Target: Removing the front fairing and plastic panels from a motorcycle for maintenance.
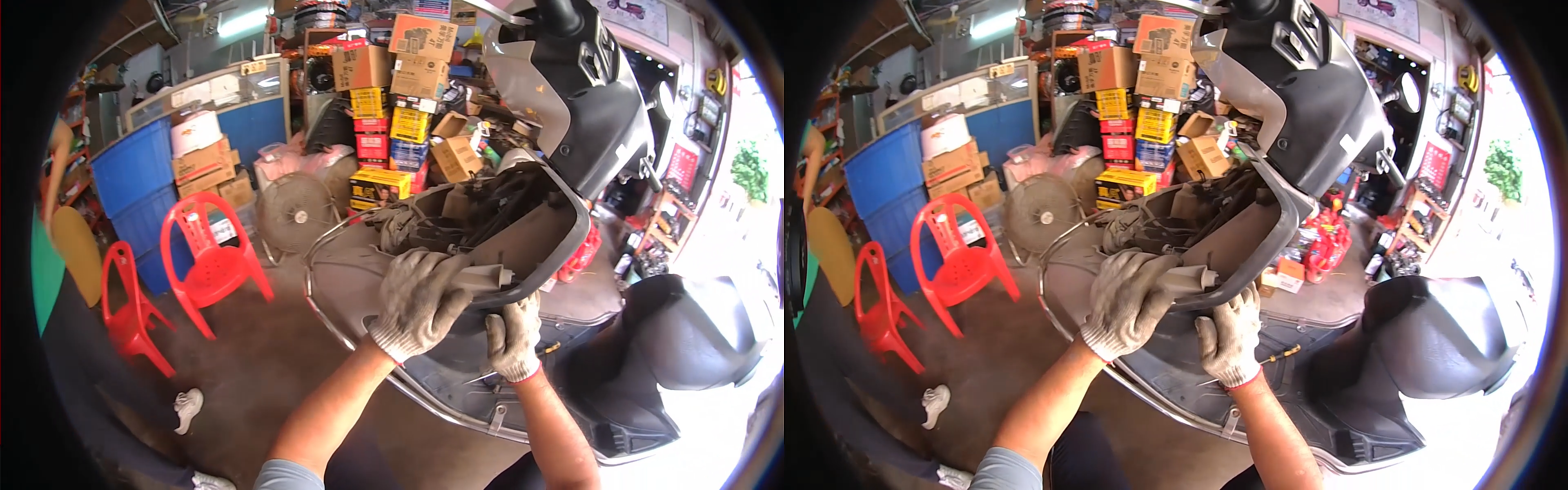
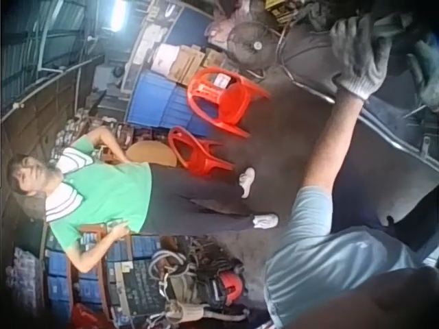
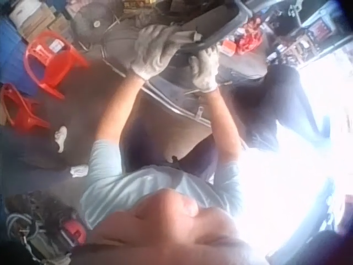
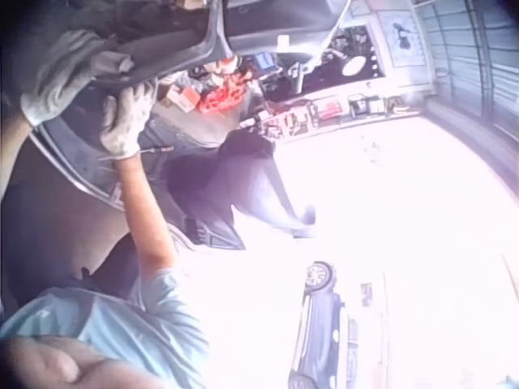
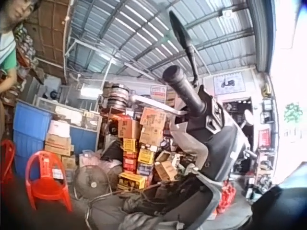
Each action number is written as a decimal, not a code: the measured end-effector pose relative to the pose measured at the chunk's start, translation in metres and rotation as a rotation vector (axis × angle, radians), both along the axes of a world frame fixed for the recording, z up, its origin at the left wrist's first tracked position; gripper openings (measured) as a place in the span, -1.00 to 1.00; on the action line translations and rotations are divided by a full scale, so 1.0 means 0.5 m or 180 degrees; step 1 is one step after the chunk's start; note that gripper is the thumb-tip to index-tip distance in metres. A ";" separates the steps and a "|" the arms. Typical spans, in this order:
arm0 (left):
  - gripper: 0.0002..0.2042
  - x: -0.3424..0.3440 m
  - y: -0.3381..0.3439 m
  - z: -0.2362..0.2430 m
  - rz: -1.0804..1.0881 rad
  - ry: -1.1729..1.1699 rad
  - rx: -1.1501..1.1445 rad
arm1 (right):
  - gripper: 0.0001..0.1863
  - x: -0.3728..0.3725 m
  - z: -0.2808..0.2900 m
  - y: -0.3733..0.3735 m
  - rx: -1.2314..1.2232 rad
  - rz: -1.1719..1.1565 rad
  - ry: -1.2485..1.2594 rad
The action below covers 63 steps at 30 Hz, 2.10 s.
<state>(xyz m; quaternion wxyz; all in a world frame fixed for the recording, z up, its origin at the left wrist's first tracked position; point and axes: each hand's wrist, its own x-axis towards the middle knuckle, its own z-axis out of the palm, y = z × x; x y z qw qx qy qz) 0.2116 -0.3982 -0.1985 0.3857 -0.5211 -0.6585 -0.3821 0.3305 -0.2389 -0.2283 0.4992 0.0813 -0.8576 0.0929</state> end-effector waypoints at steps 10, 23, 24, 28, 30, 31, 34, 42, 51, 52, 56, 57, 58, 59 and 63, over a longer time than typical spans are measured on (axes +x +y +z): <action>-0.36 0.018 -0.002 0.040 -0.0241 0.0045 -0.0285 | -0.52 0.007 -0.005 0.001 -0.0308 0.0082 -0.0095; -0.40 0.028 0.004 0.058 -0.0398 -0.0106 -0.0682 | -0.47 0.066 0.276 -0.077 -0.2944 -0.0163 -0.0419; -0.40 0.027 0.007 0.056 -0.0414 -0.0103 -0.0684 | -0.49 0.054 0.274 -0.076 -0.2483 -0.0610 -0.0500; -0.45 0.030 0.012 0.057 -0.0577 0.0143 -0.0455 | -0.36 0.038 0.266 -0.034 -0.2178 -0.0382 -0.0218; -0.48 0.027 0.012 0.054 -0.0578 0.0135 -0.0427 | -0.40 0.040 0.270 -0.038 -0.2221 -0.0398 -0.0219; -0.50 0.026 0.013 0.055 -0.0583 0.0146 -0.0441 | -0.42 0.047 0.281 -0.048 -0.2231 -0.0472 -0.0344; -0.53 0.026 0.015 0.056 -0.0563 0.0171 -0.0489 | -0.45 0.049 0.284 -0.051 -0.2074 -0.0568 -0.0387; -0.55 0.030 0.015 0.050 -0.0514 0.0213 -0.0412 | -0.43 0.052 0.283 -0.047 -0.1777 -0.0721 -0.0376; -0.59 0.031 0.024 0.051 -0.0569 0.0200 -0.0336 | -0.42 0.054 0.286 -0.042 -0.1664 -0.0789 -0.0328; -0.59 0.031 0.022 0.051 -0.0564 0.0146 -0.0431 | -0.42 0.053 0.284 -0.034 -0.1593 -0.0638 -0.0353; -0.59 0.038 0.013 0.050 -0.0492 0.0026 -0.0627 | -0.47 0.049 0.276 -0.027 -0.1407 -0.0550 -0.0312; -0.59 0.037 0.014 0.052 -0.0495 0.0027 -0.0621 | -0.47 0.047 0.276 -0.031 -0.1401 -0.0553 -0.0310; -0.55 0.038 0.015 0.054 -0.0442 0.0032 -0.0625 | -0.43 0.044 0.275 -0.040 -0.1600 -0.0704 -0.0312; -0.52 0.039 0.016 0.055 -0.0390 0.0038 -0.0629 | -0.38 0.042 0.274 -0.046 -0.1799 -0.0854 -0.0314; -0.44 0.040 0.027 0.047 -0.0338 -0.0092 -0.0339 | -0.42 0.028 0.243 -0.025 -0.1164 -0.0870 0.0274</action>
